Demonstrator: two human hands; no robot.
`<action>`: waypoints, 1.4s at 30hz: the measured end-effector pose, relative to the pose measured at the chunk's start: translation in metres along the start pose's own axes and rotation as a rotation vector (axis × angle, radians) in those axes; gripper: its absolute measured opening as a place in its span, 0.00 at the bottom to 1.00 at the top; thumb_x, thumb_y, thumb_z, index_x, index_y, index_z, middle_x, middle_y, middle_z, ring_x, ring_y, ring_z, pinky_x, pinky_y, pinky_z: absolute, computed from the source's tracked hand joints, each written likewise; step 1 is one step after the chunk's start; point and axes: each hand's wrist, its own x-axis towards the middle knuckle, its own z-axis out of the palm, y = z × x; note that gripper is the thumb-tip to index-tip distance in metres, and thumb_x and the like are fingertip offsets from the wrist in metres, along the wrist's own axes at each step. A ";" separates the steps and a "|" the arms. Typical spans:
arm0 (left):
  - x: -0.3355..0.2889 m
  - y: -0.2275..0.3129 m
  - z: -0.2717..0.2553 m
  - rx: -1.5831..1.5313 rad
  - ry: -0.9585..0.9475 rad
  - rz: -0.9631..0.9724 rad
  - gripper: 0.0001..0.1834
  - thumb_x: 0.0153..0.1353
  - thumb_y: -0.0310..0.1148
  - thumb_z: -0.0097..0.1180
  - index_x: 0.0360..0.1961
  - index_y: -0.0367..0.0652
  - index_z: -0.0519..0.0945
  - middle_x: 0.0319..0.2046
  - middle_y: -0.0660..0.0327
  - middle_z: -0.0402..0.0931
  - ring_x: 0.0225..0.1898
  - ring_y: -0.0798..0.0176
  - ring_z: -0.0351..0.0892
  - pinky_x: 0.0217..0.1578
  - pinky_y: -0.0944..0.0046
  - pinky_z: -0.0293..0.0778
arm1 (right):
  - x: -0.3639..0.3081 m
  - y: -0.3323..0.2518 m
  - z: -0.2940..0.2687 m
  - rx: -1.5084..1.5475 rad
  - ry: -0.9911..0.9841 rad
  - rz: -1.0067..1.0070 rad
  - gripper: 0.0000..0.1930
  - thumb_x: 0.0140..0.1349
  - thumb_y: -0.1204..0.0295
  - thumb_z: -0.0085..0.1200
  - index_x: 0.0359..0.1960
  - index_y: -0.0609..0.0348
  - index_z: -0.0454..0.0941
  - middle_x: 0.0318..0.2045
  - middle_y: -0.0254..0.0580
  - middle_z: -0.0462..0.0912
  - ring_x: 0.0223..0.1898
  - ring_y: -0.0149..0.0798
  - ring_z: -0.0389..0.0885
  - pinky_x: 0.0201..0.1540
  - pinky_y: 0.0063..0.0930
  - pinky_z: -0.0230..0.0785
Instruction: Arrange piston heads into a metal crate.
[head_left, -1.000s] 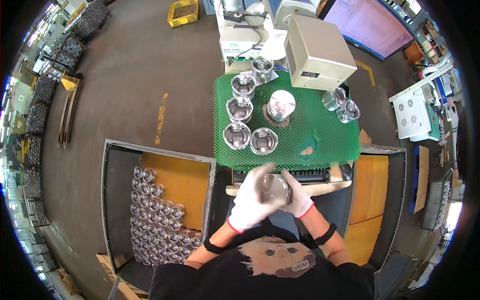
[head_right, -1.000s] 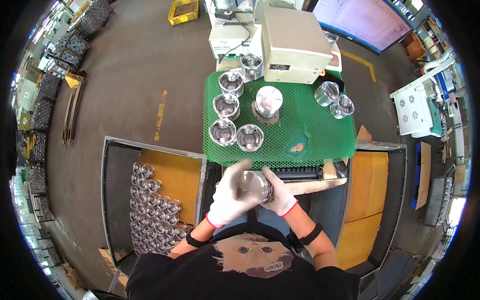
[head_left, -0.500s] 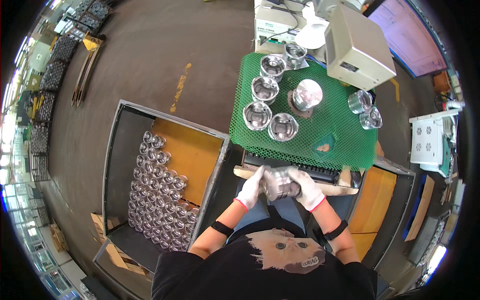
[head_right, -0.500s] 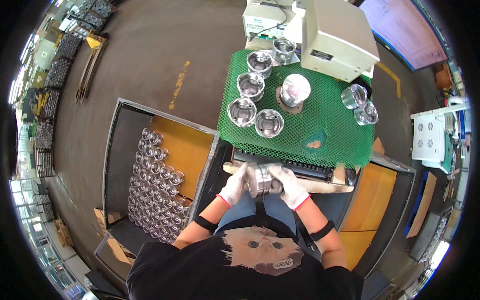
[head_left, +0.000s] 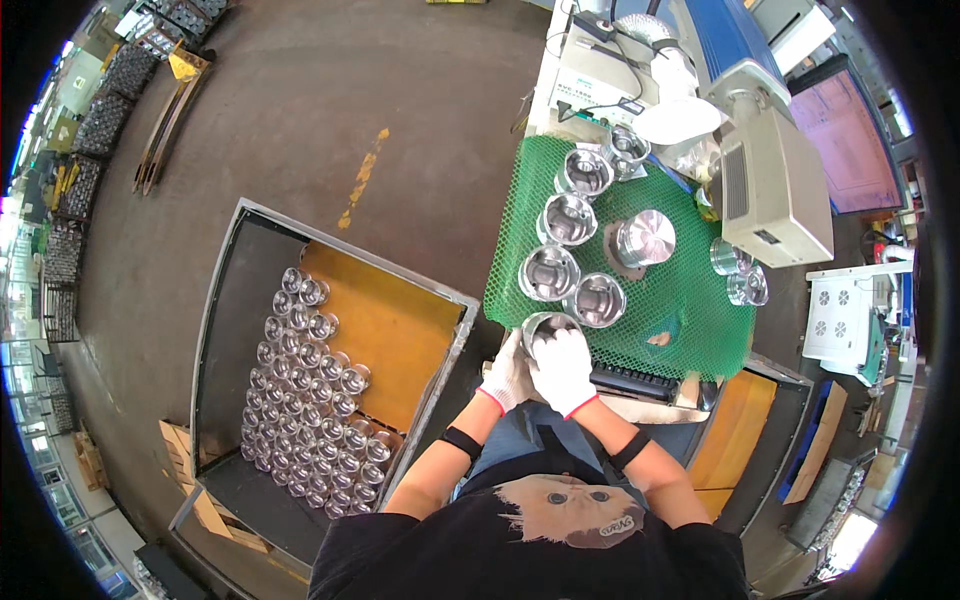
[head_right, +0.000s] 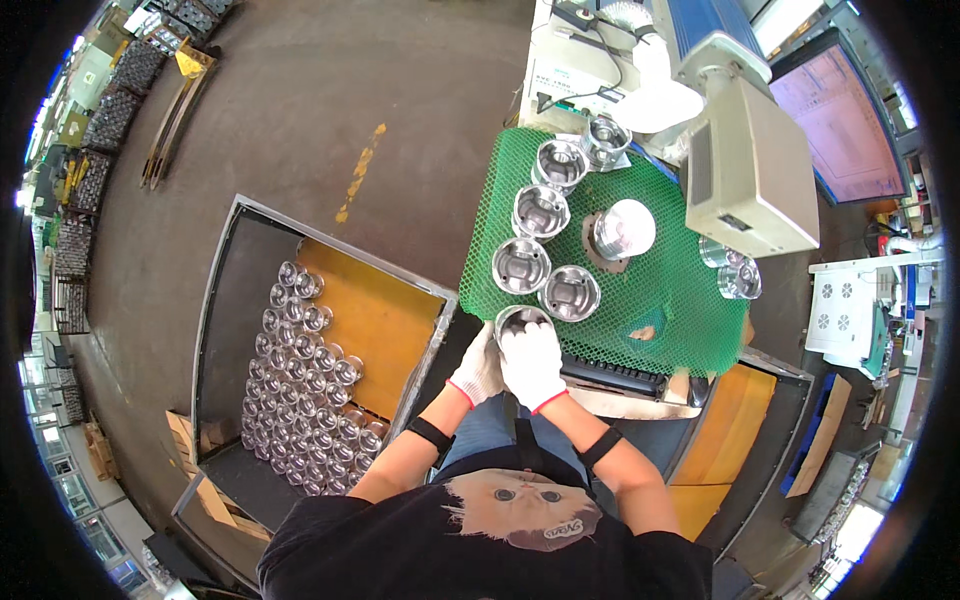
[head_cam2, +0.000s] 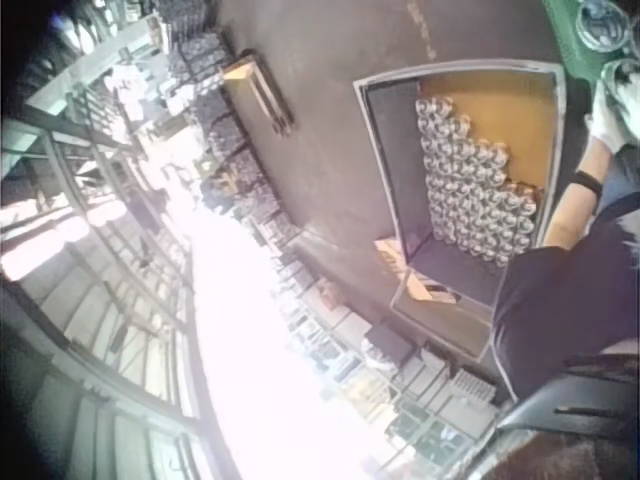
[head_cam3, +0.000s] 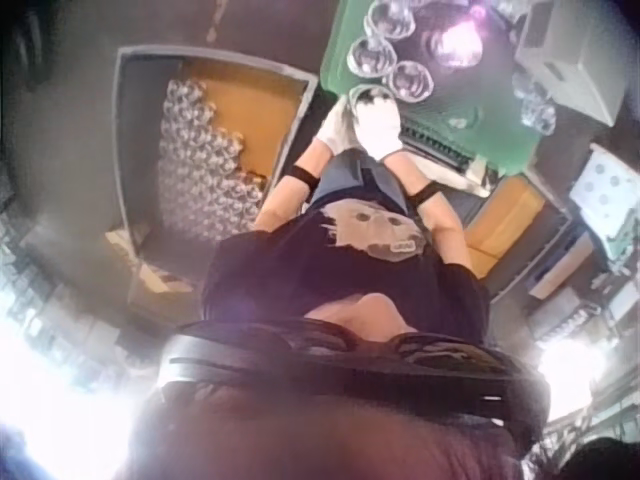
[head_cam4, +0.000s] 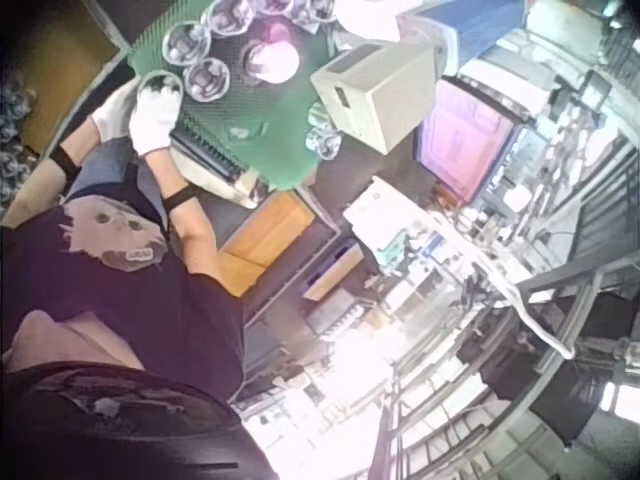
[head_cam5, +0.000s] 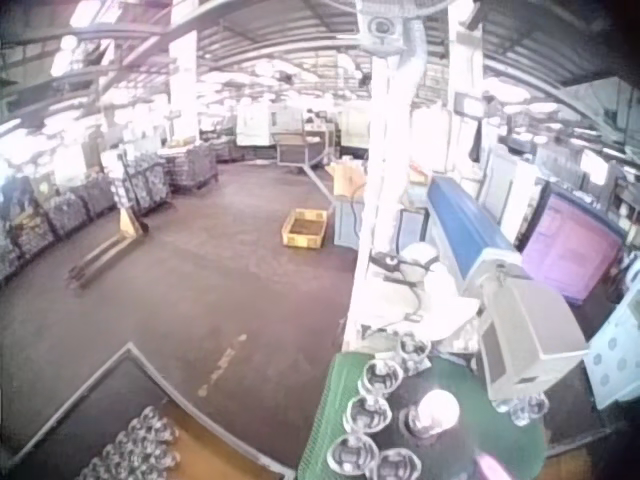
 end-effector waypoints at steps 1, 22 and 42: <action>0.000 0.005 0.002 -0.028 -0.048 -0.009 0.32 0.69 0.60 0.33 0.66 0.53 0.64 0.65 0.59 0.66 0.65 0.53 0.64 0.64 0.40 0.56 | 0.002 -0.003 0.001 -0.033 0.096 -0.036 0.11 0.51 0.67 0.56 0.34 0.57 0.80 0.29 0.45 0.81 0.38 0.46 0.76 0.49 0.43 0.66; -0.002 0.047 -0.025 0.287 0.058 0.003 0.39 0.69 0.61 0.34 0.70 0.42 0.55 0.69 0.47 0.55 0.66 0.40 0.61 0.61 0.38 0.63 | 0.053 0.019 -0.012 -0.061 0.017 0.358 0.22 0.50 0.66 0.58 0.51 0.45 0.75 0.36 0.49 0.74 0.39 0.49 0.75 0.38 0.43 0.68; 0.130 0.154 0.217 2.970 0.013 1.078 0.22 0.46 0.31 0.55 0.47 0.48 0.79 0.38 0.59 0.78 0.47 0.56 0.76 0.66 0.48 0.49 | -0.205 0.146 -0.057 -0.169 -0.310 0.386 0.10 0.50 0.69 0.60 0.35 0.42 0.80 0.29 0.47 0.74 0.31 0.51 0.76 0.31 0.45 0.70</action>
